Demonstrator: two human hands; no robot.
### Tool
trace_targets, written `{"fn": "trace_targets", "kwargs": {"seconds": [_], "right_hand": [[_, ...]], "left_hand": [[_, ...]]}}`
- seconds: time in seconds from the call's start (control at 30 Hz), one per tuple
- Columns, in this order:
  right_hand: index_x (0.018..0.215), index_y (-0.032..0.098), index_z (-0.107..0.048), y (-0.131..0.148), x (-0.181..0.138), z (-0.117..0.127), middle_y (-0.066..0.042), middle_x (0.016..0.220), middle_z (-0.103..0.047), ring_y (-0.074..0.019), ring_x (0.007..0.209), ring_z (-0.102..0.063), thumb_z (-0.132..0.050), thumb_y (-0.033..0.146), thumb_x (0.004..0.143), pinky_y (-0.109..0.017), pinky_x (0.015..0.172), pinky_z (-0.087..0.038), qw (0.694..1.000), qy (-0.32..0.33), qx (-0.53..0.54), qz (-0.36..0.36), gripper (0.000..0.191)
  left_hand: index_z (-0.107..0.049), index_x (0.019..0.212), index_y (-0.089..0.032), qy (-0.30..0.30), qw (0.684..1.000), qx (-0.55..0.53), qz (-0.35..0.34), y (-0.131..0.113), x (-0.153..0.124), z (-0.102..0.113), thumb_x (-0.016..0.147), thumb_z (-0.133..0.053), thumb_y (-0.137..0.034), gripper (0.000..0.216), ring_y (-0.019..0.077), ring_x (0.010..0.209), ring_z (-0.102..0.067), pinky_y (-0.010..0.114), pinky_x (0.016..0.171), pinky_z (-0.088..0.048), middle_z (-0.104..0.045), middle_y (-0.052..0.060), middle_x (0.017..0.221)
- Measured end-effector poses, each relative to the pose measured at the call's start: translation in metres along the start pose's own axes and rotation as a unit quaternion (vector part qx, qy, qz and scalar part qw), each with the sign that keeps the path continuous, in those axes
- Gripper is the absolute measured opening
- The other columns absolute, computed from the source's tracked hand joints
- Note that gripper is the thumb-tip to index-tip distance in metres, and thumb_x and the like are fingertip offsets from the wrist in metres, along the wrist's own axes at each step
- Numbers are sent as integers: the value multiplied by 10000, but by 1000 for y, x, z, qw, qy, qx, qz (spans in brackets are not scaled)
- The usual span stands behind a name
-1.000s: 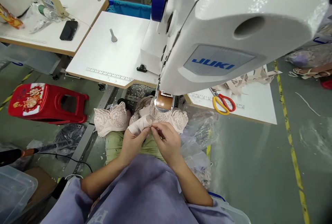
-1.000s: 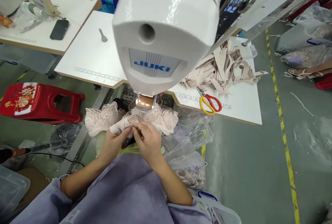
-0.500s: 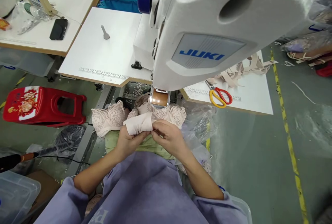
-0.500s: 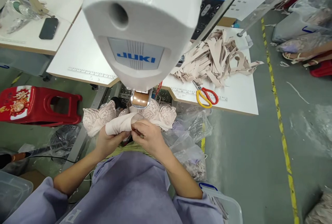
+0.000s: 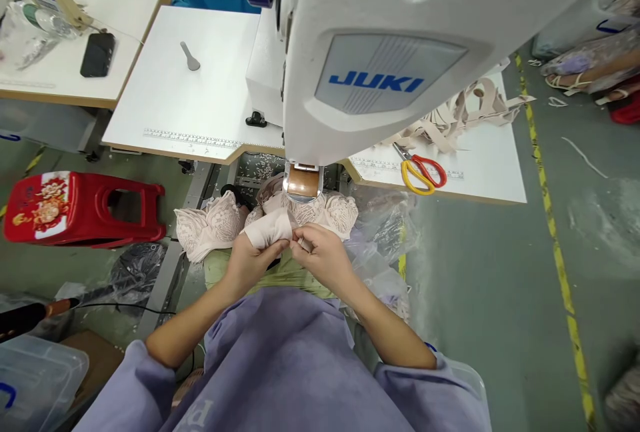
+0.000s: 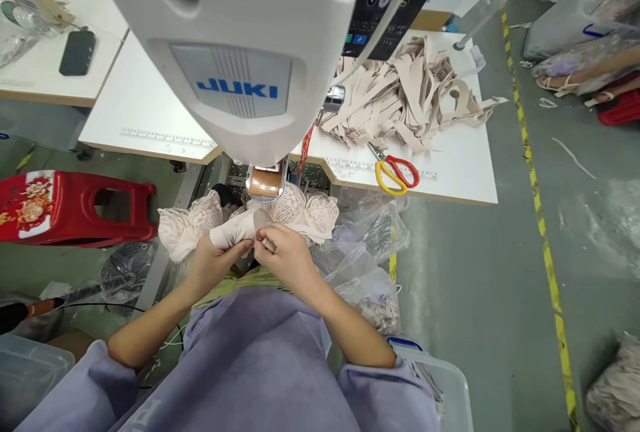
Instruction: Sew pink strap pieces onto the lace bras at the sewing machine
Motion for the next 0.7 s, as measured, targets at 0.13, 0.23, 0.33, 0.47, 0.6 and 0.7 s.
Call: {"fn": "trace_targets", "kwargs": {"seconds": [0.13,0.23,0.33,0.47,0.6,0.7], "right_hand": [[910,222,-709,-12,1,11,-30,920,-719,-175,845,-642,-586,265,879,-290,748,-461,993,42,86,-69,134],[989,228,-682,-17,-1,21,-28,951,-717,-180,862,-649,-566,289,903,-295,745,-462,991,36,87,-93,157],[1070,237,-569,-14,-6,24,-16,960,-689,-176,874,-648,-571,298,909,-285,741,-455,993,39,73,-80,172],[997,237,-481,-3,-8,24,5,889,-636,-156,770,-607,-555,245,887,-268,685,-413,998,41,6,-41,133],[951,235,-448,5,-6,24,32,783,-579,-134,630,-533,-525,209,877,-258,610,-359,998,57,-29,-23,110],[935,235,-453,7,-4,25,40,759,-571,-132,616,-523,-534,221,884,-257,602,-348,997,64,-29,-23,97]], "left_hand": [[-676,826,-138,43,997,55,-29,-9,9,5,934,-579,-350,257,164,741,-567,285,749,-482,-637,20,751],[-686,895,-137,95,992,73,-29,-13,14,7,950,-549,-335,247,173,787,-580,289,775,-485,-660,25,803],[-699,1016,-134,132,987,80,-36,-17,16,6,951,-551,-331,255,190,842,-604,298,803,-492,-692,44,898],[-708,1073,-142,141,985,90,-51,-24,14,3,948,-562,-324,265,213,898,-631,307,830,-503,-711,65,969],[-704,1133,-147,137,985,98,-30,-23,11,1,940,-581,-326,290,249,992,-649,328,881,-511,-725,81,1023],[-713,1104,-142,129,985,114,-15,-19,10,1,929,-595,-331,283,233,910,-656,320,835,-518,-728,62,942]]}}
Point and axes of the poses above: each hand's wrist, its own x-axis towards the middle knuckle, its own z-axis out of the back of the hand, y = z × x, the point moved 4 cm from there along x, towards the middle knuckle
